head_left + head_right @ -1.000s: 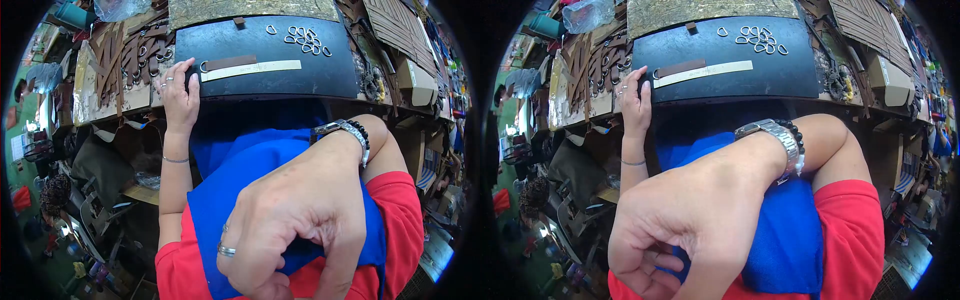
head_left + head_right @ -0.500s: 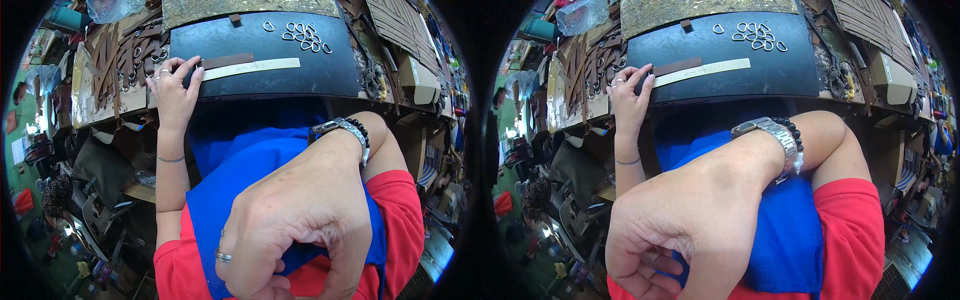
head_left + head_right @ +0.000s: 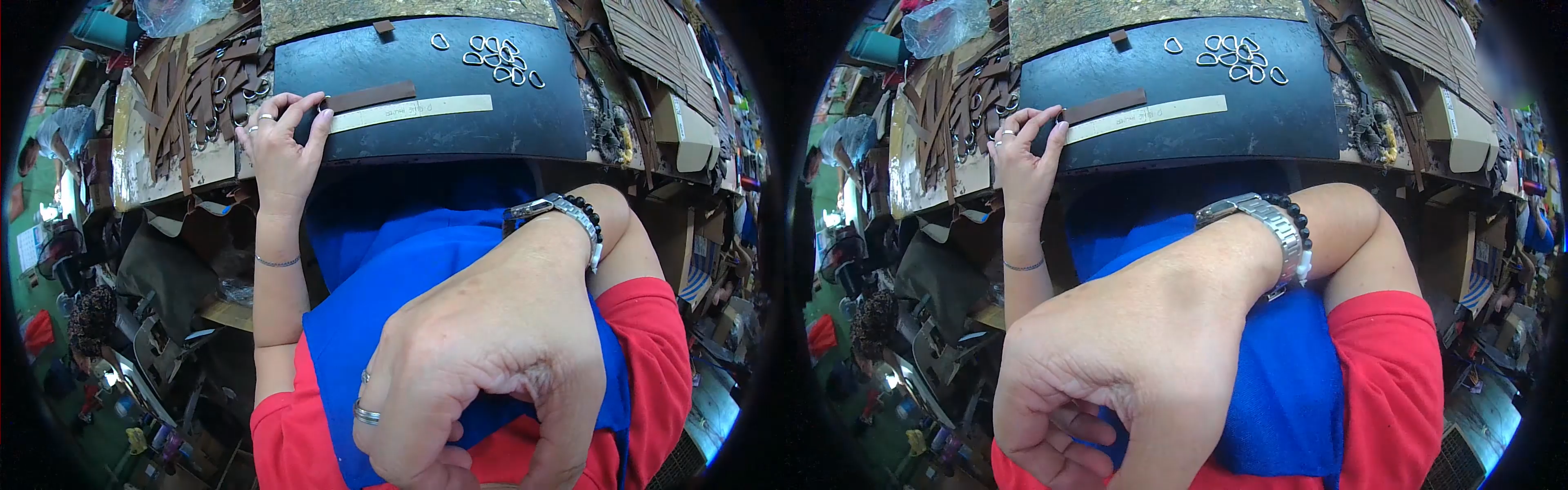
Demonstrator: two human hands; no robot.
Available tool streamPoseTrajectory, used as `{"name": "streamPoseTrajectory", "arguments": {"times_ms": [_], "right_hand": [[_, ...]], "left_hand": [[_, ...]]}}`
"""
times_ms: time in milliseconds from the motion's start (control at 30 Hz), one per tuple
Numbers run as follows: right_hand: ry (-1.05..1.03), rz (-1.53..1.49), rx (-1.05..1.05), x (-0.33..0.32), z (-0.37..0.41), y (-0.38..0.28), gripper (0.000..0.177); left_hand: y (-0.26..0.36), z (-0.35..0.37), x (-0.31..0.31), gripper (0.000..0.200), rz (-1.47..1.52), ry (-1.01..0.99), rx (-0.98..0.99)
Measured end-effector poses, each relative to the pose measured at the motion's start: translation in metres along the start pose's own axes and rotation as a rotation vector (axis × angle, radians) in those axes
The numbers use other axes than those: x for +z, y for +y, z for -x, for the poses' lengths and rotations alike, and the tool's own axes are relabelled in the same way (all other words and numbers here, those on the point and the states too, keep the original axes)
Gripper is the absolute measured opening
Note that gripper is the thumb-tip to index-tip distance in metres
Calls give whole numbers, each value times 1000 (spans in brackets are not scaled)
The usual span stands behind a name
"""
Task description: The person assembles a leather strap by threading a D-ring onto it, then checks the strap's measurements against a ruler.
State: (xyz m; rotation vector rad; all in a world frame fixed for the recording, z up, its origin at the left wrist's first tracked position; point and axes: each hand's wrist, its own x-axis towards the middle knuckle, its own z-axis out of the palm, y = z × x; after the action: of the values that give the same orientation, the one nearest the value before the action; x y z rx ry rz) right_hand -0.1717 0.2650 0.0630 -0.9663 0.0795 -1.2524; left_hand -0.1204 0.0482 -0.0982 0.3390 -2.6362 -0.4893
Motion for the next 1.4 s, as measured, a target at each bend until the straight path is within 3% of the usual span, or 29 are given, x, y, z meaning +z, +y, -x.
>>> {"name": "streamPoseTrajectory", "arguments": {"times_ms": [133, 267, 433, 667, 767, 867, 1233, 1333, 1400], "right_hand": [[9, 53, -114, -2, -2, 0, 33], [22, -175, -74, -2, -3, 10, 33], [-42, 119, -208, -14, -7, 13, 30], [-46, 77, -154, -15, -8, 11, 31], [-40, 89, -149, -15, -7, 10, 32], [-34, 117, -155, -17, -8, 9, 32], [-4, 238, -104, -29, -5, 6, 35], [110, 428, -72, -48, 5, -2, 35], [360, 649, -32, -63, 20, -13, 36]], "left_hand": [[1, 0, 0, 29, 13, 3, -12], [0, 0, 2, 24, 65, -5, -50], [-3, 1, 3, 24, 71, -9, -55], [-7, 2, 5, 29, 65, 48, -5], [-15, 4, 7, 30, 329, 10, -87], [-16, 8, 6, 32, 187, 47, 42], [-9, 18, 6, 37, 194, 47, 26], [-10, 21, 8, 38, 183, 47, 1], [-17, 22, 11, 40, 171, 45, 21]]}}
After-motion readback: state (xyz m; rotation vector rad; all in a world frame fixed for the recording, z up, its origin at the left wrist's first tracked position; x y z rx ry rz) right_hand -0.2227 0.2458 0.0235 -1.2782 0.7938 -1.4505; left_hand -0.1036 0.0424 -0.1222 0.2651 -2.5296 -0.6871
